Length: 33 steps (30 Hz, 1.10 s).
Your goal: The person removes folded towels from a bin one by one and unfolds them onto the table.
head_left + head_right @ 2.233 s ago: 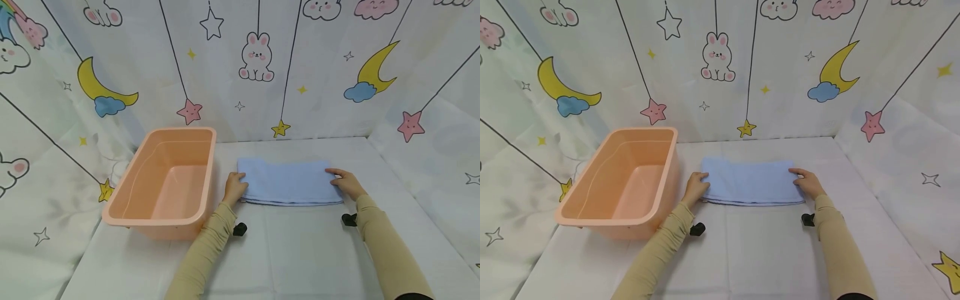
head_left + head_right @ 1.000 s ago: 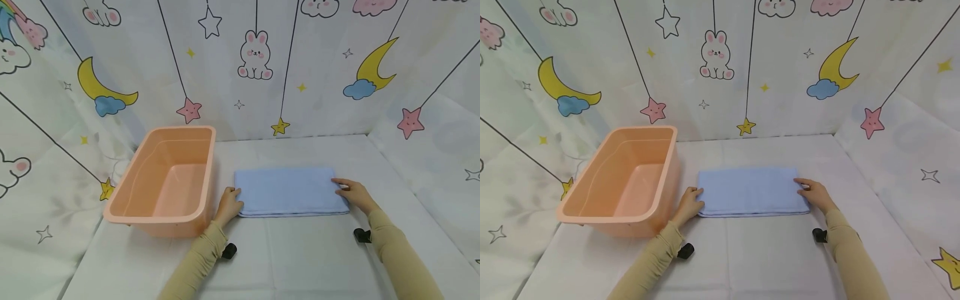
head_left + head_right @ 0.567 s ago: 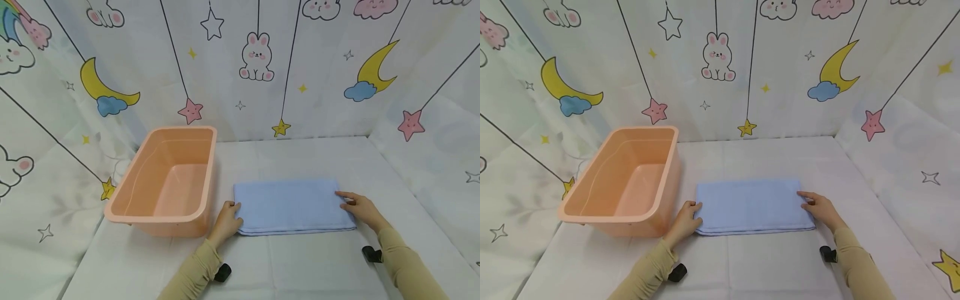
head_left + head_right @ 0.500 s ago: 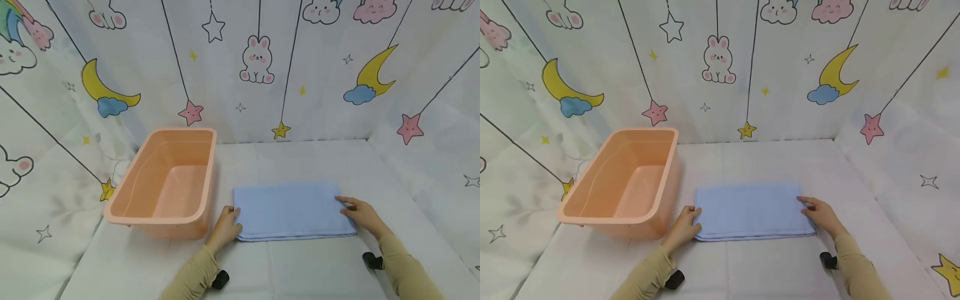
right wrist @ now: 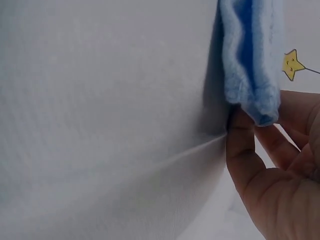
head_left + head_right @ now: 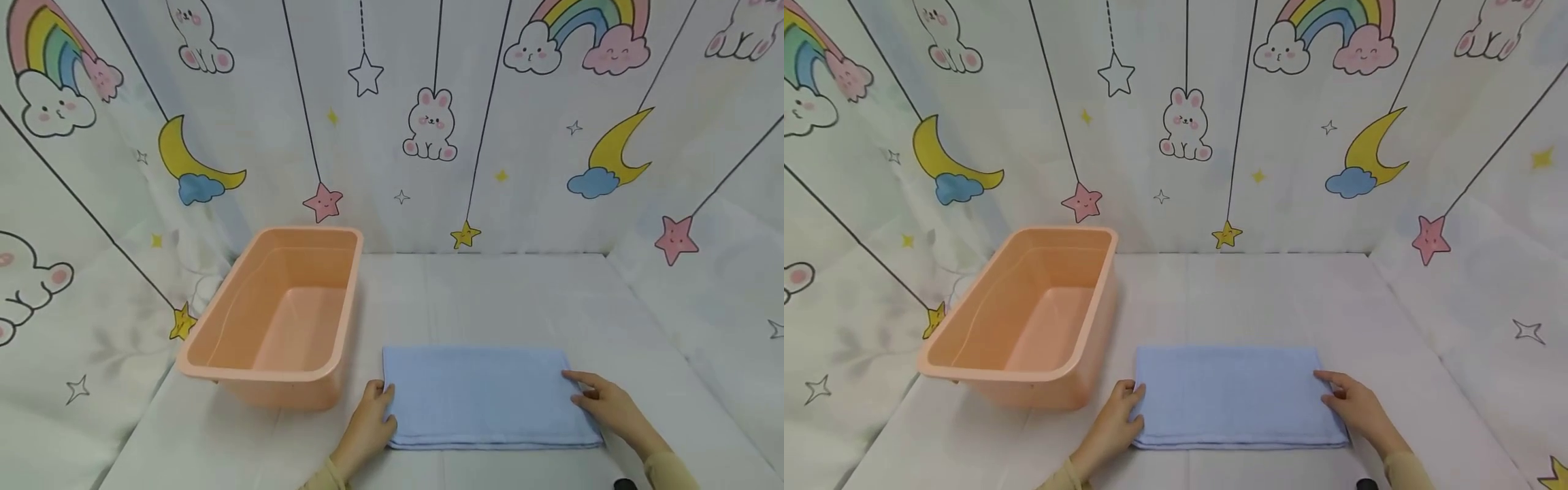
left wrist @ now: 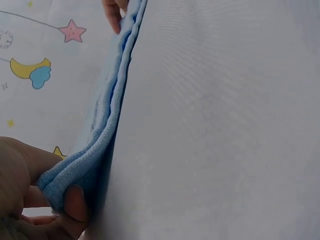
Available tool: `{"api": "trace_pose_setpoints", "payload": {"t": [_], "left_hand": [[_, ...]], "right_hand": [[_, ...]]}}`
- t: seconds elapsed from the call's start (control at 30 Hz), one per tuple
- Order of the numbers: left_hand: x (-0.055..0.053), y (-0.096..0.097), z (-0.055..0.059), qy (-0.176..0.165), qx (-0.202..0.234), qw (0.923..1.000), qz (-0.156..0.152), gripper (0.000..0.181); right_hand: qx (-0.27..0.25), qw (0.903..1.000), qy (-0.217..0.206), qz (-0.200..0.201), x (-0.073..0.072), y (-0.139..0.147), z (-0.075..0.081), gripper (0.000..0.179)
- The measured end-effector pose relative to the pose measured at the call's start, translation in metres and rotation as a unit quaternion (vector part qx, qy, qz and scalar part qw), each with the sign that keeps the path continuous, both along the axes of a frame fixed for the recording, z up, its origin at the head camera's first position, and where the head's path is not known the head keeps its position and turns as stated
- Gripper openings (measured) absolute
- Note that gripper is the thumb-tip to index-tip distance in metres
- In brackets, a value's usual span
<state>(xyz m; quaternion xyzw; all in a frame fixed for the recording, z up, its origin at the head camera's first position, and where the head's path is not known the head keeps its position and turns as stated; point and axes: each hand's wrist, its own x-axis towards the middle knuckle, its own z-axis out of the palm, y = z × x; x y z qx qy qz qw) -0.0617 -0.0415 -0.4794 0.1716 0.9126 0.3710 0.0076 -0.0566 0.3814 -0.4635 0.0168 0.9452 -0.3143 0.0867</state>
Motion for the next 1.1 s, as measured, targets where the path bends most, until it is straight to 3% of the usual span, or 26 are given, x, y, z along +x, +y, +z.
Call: {"api": "trace_pose_setpoints", "payload": {"t": [0.17, 0.3, 0.43, 0.57, 0.67, 0.77, 0.93, 1.1], "left_hand": [[-0.002, 0.001, -0.001, 0.052, -0.045, 0.9974, 0.021, 0.045], [-0.003, -0.003, -0.001, 0.127, -0.111, 0.9856, 0.018, 0.037], [0.000, -0.009, 0.001, 0.208, -0.152, 0.9655, -0.037, 0.026], [0.004, -0.014, 0.002, 0.257, -0.160, 0.9480, -0.098, 0.022], [0.009, -0.017, 0.004, 0.259, -0.162, 0.9416, -0.142, 0.024], [0.013, -0.019, 0.004, 0.257, -0.160, 0.9395, -0.161, 0.031], [0.012, -0.020, 0.004, 0.237, -0.143, 0.9481, -0.156, 0.027], [0.002, -0.024, 0.012, 0.177, -0.138, 0.9598, -0.169, 0.010]], "right_hand": [[0.028, 0.9985, 0.046, 0.006, -0.002, -0.004, -0.001, 0.044], [0.062, 0.9943, 0.085, 0.018, 0.001, -0.008, -0.001, 0.035], [0.119, 0.9826, 0.138, 0.037, 0.009, -0.014, -0.002, 0.018], [0.138, 0.9733, 0.163, 0.085, 0.019, -0.021, -0.002, 0.020], [0.132, 0.9666, 0.178, 0.129, 0.028, -0.024, -0.003, 0.025], [0.150, 0.9564, 0.193, 0.160, 0.037, -0.022, -0.002, 0.030], [0.162, 0.9524, 0.172, 0.192, 0.045, -0.012, 0.002, 0.046], [0.111, 0.9554, 0.175, 0.210, 0.042, -0.003, 0.000, 0.037]]}}
